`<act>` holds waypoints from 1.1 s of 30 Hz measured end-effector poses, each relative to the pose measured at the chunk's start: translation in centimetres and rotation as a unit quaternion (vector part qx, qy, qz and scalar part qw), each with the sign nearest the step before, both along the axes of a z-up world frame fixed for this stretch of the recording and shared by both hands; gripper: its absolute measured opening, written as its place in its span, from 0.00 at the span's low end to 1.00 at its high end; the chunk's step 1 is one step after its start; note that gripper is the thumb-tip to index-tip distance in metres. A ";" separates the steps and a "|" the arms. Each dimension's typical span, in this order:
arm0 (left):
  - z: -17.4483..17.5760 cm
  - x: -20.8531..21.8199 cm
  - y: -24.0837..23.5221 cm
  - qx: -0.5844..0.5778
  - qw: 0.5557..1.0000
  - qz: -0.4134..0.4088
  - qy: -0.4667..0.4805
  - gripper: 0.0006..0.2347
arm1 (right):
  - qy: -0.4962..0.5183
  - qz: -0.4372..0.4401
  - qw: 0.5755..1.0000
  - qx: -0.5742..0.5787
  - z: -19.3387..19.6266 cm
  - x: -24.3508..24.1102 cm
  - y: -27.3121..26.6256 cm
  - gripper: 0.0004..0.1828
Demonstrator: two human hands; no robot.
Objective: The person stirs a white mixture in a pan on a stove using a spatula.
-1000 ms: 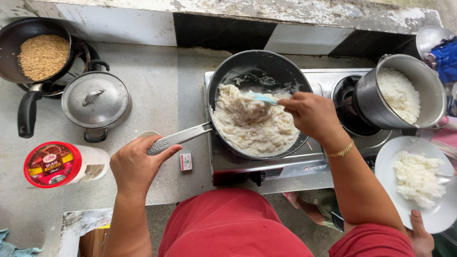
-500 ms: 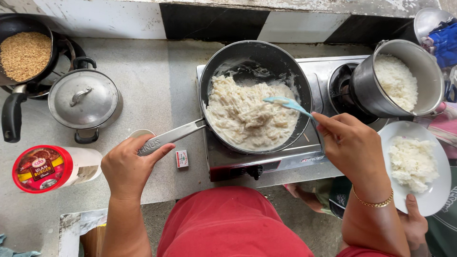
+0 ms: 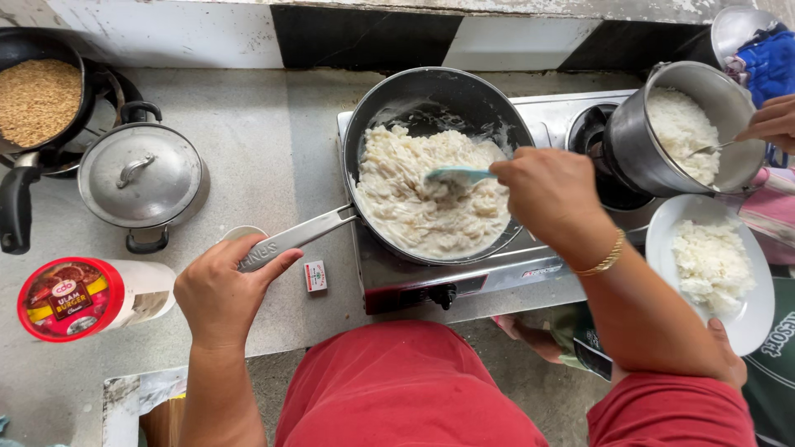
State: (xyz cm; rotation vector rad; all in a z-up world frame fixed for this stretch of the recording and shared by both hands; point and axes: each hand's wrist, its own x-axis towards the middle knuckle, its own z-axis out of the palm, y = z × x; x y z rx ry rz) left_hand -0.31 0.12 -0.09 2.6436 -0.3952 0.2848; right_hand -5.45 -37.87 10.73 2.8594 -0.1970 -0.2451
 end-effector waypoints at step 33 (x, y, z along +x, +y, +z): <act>0.2 1.1 0.4 0.076 0.996 -0.034 0.036 0.23 | -0.222 0.073 0.931 0.281 -6.9 5.9 -3.0 0.08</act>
